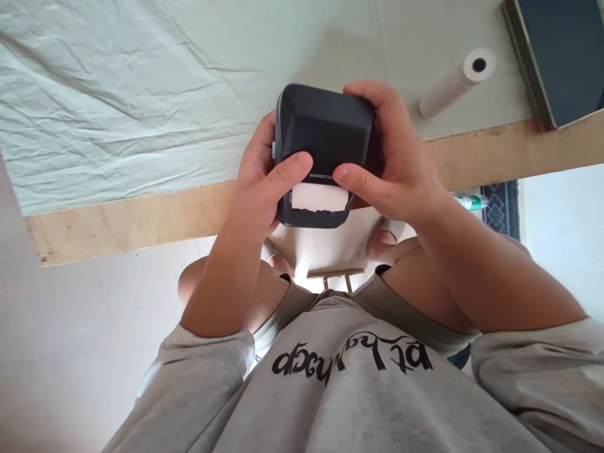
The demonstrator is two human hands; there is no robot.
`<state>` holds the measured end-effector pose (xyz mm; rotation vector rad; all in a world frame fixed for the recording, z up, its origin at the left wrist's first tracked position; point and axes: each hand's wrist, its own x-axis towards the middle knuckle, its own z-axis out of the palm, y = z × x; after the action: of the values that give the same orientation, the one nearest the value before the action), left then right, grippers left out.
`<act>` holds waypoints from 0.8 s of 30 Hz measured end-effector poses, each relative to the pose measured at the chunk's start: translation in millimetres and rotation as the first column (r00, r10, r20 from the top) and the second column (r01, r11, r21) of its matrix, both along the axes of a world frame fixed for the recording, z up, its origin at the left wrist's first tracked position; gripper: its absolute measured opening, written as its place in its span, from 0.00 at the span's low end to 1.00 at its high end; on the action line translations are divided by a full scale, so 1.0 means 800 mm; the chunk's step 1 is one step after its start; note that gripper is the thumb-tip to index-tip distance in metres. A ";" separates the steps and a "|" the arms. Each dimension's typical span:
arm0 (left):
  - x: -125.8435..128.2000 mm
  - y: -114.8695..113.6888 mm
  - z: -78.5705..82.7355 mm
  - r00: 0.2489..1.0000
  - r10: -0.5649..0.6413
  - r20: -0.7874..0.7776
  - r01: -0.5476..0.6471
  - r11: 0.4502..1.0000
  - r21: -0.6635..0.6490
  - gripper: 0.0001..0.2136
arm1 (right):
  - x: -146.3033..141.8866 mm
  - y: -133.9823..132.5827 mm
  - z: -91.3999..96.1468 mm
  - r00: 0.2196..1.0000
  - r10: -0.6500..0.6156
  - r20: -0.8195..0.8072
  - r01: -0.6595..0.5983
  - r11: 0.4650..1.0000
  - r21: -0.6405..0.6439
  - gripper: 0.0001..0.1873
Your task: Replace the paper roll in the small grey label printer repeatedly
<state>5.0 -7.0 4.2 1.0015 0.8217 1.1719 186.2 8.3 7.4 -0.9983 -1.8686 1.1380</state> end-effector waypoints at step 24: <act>0.010 0.000 0.008 0.982 0.114 0.152 -0.082 0.976 -0.202 0.21 | -0.004 -0.003 -0.005 0.989 -0.146 -0.005 0.145 0.977 0.158 0.30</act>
<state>12.9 -7.3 11.0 0.7003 0.8449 1.2149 183.0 5.8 3.8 -1.0307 -1.8276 0.8878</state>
